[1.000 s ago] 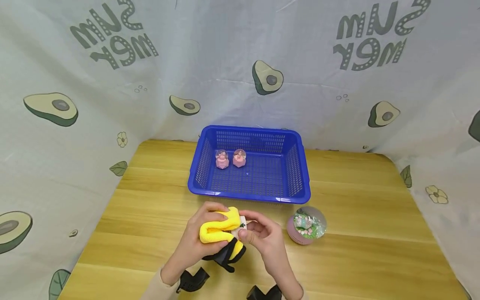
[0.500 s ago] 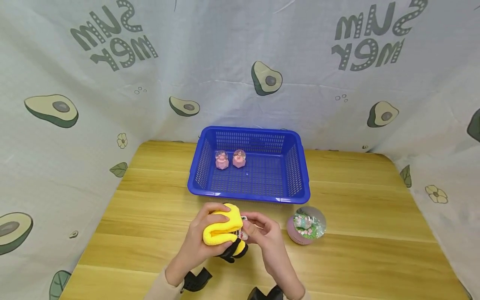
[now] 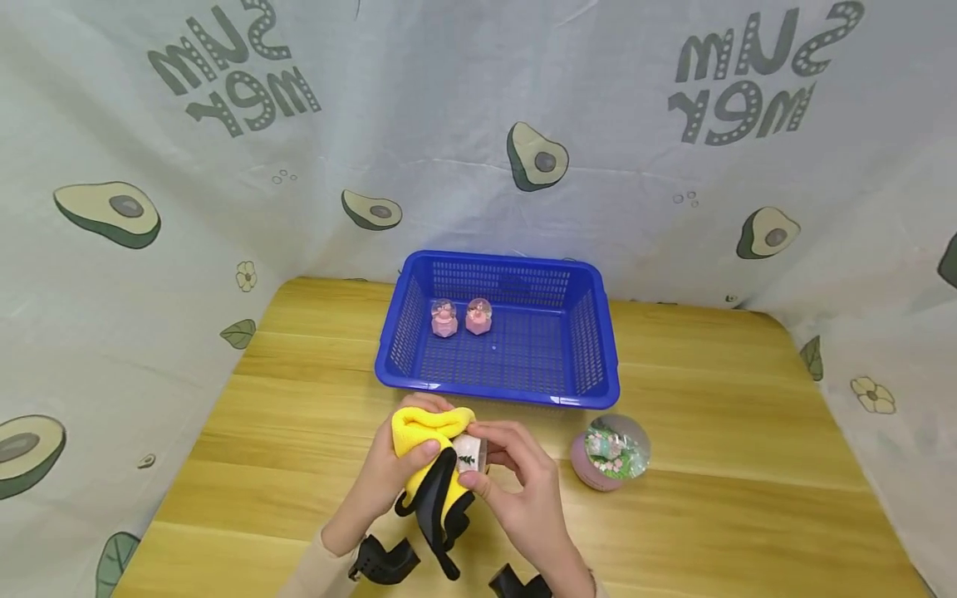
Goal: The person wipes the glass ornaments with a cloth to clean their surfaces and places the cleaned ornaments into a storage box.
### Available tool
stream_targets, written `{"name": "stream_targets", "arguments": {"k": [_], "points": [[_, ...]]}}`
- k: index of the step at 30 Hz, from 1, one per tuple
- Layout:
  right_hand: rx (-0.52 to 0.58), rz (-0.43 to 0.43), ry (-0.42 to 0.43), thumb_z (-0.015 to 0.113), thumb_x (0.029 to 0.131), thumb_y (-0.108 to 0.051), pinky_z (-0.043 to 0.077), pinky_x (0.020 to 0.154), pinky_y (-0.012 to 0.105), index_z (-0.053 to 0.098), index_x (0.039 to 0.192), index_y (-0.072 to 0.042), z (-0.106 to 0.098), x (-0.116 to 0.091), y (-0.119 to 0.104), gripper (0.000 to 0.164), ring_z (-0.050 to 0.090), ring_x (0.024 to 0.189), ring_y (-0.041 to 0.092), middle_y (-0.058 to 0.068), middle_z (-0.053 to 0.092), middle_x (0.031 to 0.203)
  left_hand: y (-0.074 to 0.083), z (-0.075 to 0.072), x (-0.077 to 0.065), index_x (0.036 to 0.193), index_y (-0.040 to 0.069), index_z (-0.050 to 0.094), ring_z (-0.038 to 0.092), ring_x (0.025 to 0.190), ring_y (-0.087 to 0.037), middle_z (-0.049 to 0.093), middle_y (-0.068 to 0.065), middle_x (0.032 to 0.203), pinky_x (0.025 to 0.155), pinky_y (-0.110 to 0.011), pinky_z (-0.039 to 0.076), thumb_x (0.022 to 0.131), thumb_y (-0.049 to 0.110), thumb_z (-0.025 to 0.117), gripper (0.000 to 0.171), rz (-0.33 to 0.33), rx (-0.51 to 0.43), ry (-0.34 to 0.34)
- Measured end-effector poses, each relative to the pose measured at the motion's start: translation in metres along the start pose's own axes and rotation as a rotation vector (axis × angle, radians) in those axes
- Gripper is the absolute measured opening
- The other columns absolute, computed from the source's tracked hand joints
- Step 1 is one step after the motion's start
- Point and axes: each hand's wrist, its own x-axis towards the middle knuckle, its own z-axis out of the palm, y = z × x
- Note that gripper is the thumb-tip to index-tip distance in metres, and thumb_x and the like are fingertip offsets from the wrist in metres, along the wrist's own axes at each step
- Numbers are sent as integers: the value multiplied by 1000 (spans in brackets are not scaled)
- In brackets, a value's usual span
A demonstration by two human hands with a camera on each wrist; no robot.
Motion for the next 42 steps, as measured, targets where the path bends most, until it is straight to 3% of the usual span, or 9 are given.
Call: {"name": "stream_targets", "arguments": {"k": [5, 10, 12, 15, 20, 28, 33, 38, 42], "points": [[-123, -220, -57, 69, 87, -16, 46, 92, 24, 62, 114, 6, -2, 5, 5, 35, 56, 111, 21, 24, 58, 114, -1, -4, -1, 114, -4, 49, 55, 100, -22, 53, -12, 114, 81, -28, 51, 90, 16, 61, 34, -140, -161, 10], [-255, -415, -118, 64, 91, -18, 44, 94, 23, 65, 107, 3, -1, 13, 1, 27, 58, 106, 25, 22, 60, 113, -3, -6, -2, 117, 0, 45, 54, 92, -19, 50, -11, 108, 76, -28, 53, 93, 14, 54, 30, -310, -335, 19], [-276, -455, -135, 64, 92, -17, 44, 93, 24, 65, 106, 4, -1, 14, 0, 26, 59, 104, 26, 22, 60, 113, -4, -7, -3, 117, 1, 44, 55, 91, -19, 50, -11, 107, 76, -28, 53, 94, 15, 53, 29, -355, -362, 7], [-292, -462, -142, 63, 93, -18, 45, 93, 24, 65, 106, 5, -2, 14, 1, 26, 60, 101, 27, 22, 61, 111, -4, -7, -5, 119, 1, 43, 56, 87, -18, 50, -12, 105, 74, -28, 53, 95, 16, 53, 30, -368, -364, -20], [-299, -397, -126, 63, 93, -21, 44, 94, 23, 64, 106, 7, -7, 10, 6, 30, 59, 100, 28, 23, 60, 108, -2, -5, -8, 118, -2, 44, 58, 83, -17, 53, -11, 102, 71, -27, 53, 94, 15, 57, 32, -291, -278, -31], [-261, -270, -75, 69, 88, -24, 44, 94, 23, 63, 108, 6, -11, 0, 17, 36, 59, 106, 22, 21, 62, 108, 2, -2, -8, 117, 2, 52, 55, 91, -19, 55, -10, 110, 77, -26, 50, 90, 19, 65, 34, -132, -5, -17], [-95, -128, -65, 75, 82, -5, 49, 87, 25, 61, 111, 9, -12, -2, 17, 35, 59, 107, 18, 18, 63, 110, 0, -1, -5, 115, 7, 56, 55, 100, -22, 57, -8, 111, 82, -29, 49, 87, 25, 69, 35, 12, 91, -13], [69, 82, -29, 69, 72, 21, 52, 81, 26, 60, 111, 11, -13, -1, 12, 41, 61, 99, 14, 6, 64, 111, -2, 0, -3, 112, 8, 57, 54, 106, -25, 56, -9, 114, 89, -34, 47, 87, 37, 69, 41, 170, 182, -24], [183, 235, -6, 63, 79, 19, 54, 73, 25, 63, 112, 4, -13, 0, 8, 36, 62, 89, 12, 5, 65, 104, -2, 0, -4, 113, 8, 55, 53, 108, -27, 53, -12, 117, 91, -38, 47, 81, 22, 76, 40, 258, 228, -57]]}}
